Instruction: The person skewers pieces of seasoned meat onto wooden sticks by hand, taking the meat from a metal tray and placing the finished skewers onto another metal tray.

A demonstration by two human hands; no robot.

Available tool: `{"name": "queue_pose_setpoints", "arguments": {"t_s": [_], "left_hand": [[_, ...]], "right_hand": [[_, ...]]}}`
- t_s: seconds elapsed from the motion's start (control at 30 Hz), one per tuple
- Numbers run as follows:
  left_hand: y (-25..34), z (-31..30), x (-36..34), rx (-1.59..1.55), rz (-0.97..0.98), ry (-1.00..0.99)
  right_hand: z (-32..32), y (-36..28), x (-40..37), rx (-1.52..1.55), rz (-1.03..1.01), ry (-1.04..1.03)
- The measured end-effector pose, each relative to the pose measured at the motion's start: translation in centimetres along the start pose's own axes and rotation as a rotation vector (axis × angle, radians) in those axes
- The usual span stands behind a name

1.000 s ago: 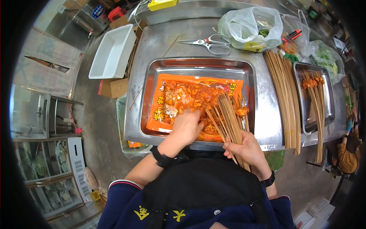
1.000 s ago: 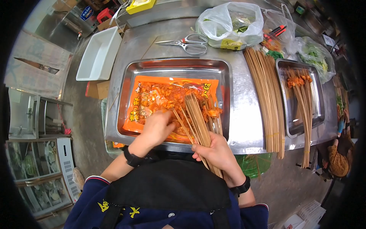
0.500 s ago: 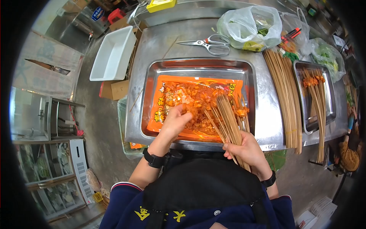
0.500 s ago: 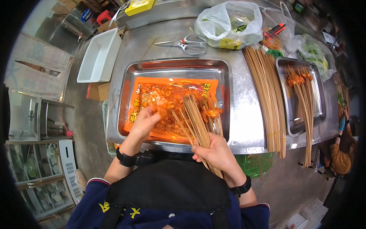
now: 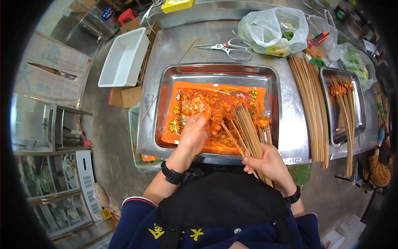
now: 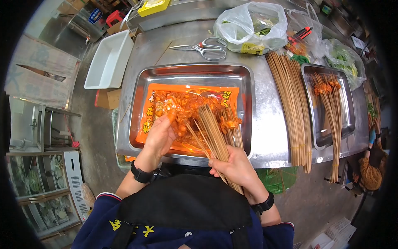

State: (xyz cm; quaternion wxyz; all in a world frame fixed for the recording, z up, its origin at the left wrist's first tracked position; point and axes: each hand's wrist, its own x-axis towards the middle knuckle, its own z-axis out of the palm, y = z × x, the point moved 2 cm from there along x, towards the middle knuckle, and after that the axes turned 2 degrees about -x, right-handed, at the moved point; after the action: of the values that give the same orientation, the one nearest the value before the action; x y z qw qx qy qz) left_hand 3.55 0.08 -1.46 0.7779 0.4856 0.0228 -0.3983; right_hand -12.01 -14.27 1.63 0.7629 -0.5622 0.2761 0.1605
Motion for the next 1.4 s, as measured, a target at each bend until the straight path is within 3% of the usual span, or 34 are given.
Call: {"name": "queue_pose_setpoints", "arguments": {"t_s": [0.2,0.5,0.8,0.9,1.07,1.13,1.17,1.27,1.33,1.4], "left_hand": [[-0.3,-0.3,-0.2,-0.069,-0.048,0.006],[0.1,0.5,-0.6,-0.039,0.043,-0.041],[-1.7,1.4,-1.4,-0.059,-0.065,-0.069],[-2.4,1.6,-1.5,0.117,-0.169,-0.141],[-2.8,1.4,-1.2,0.206,-0.131,-0.132],[-3.1,1.8,-0.9,0.242,-0.120,-0.123],[-2.9,2.0,-0.8,0.264,-0.119,-0.120],[-3.0,2.7,-0.3,0.303,-0.147,-0.103],[-3.2,2.9,0.0,0.313,-0.184,-0.086],[-3.1,3.2,0.4,0.417,-0.063,-0.042]], "right_hand": [[0.0,-0.2,-0.1,-0.008,0.003,0.007],[-0.1,0.4,0.2,-0.004,-0.010,-0.001],[0.0,0.2,0.2,-0.006,-0.018,0.020],[-0.1,0.4,0.1,0.016,-0.031,0.041],[0.1,0.2,-0.2,-0.044,-0.021,0.093],[-0.6,0.5,-0.4,-0.419,-0.392,0.183],[-0.6,0.4,-0.7,-0.421,-0.388,0.185],[-0.2,-0.7,-1.2,-0.301,-0.356,0.163],[0.6,-0.5,-1.3,0.100,-0.114,-0.063],[0.3,-0.1,-0.8,0.100,-0.098,-0.040]]}}
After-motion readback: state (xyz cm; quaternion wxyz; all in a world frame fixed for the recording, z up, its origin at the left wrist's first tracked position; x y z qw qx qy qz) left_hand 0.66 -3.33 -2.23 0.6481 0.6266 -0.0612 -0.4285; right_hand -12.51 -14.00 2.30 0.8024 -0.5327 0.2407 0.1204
